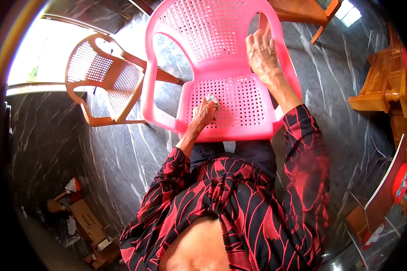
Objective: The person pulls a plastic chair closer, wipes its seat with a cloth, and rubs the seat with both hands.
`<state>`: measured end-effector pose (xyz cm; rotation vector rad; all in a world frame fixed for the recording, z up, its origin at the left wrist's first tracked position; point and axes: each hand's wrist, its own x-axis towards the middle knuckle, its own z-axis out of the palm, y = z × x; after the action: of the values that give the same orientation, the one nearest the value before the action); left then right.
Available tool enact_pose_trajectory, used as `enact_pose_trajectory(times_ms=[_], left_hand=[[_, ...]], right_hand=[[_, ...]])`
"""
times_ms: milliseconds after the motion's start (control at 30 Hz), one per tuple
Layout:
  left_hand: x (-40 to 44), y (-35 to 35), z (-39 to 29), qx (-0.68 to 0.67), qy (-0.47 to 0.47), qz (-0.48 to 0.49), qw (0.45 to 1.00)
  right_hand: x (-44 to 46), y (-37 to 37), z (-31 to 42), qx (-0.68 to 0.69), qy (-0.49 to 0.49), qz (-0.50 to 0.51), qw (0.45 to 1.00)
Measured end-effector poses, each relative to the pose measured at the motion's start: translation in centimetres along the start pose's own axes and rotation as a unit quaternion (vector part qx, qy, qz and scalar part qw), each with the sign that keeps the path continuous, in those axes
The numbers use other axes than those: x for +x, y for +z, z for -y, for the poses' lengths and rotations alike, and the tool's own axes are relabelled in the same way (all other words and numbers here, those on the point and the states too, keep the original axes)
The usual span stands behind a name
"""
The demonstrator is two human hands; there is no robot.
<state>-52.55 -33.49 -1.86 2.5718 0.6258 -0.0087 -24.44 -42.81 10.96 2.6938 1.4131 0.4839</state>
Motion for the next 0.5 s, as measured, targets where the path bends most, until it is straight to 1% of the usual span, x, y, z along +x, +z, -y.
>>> enact_pose_trajectory(times_ms=[33,100,133,167,200,233,267,300,333,367,433,500], left_hand=[[-0.1,-0.2,-0.1,0.001,0.000,-0.002,1.000],[-0.4,-0.7,-0.5,0.002,0.002,0.020,1.000],[-0.6,-1.0,-0.6,0.004,0.003,0.018,1.000],[-0.7,-1.1,-0.5,-0.006,-0.013,0.048,0.999],[-0.9,-1.3,-0.5,-0.017,-0.029,0.078,0.996],[-1.4,-0.4,0.4,-0.014,-0.031,0.076,0.996],[-2.0,0.5,1.2,-0.027,0.005,0.048,0.998],[-2.9,1.2,1.9,-0.040,0.041,0.020,0.998],[-3.6,-1.9,-0.8,-0.008,0.019,0.031,0.999],[-3.7,-2.3,-1.1,-0.008,0.019,0.035,0.999],[-3.9,-2.3,-1.4,-0.021,0.000,0.041,0.999],[-3.5,-2.2,-1.4,-0.025,0.008,0.035,0.999]], right_hand=[[-0.6,0.1,1.1,0.043,-0.011,0.086,0.995],[-2.9,2.1,3.8,0.149,-0.020,0.197,0.969],[-4.4,3.5,5.0,0.172,-0.012,0.223,0.959],[-5.9,5.1,6.2,0.196,-0.006,0.249,0.949],[-7.6,7.0,7.3,0.203,0.016,0.253,0.946],[-9.0,7.4,8.1,0.212,0.037,0.259,0.942],[-10.2,7.8,8.5,0.217,0.045,0.302,0.927],[-11.2,7.6,8.9,0.222,0.043,0.302,0.926],[-12.4,8.4,9.4,0.177,0.018,0.257,0.950],[-13.4,9.2,9.6,0.130,-0.004,0.210,0.969],[-13.9,9.5,9.6,0.143,0.000,0.199,0.969],[-13.8,9.4,9.5,0.149,-0.003,0.190,0.970]])
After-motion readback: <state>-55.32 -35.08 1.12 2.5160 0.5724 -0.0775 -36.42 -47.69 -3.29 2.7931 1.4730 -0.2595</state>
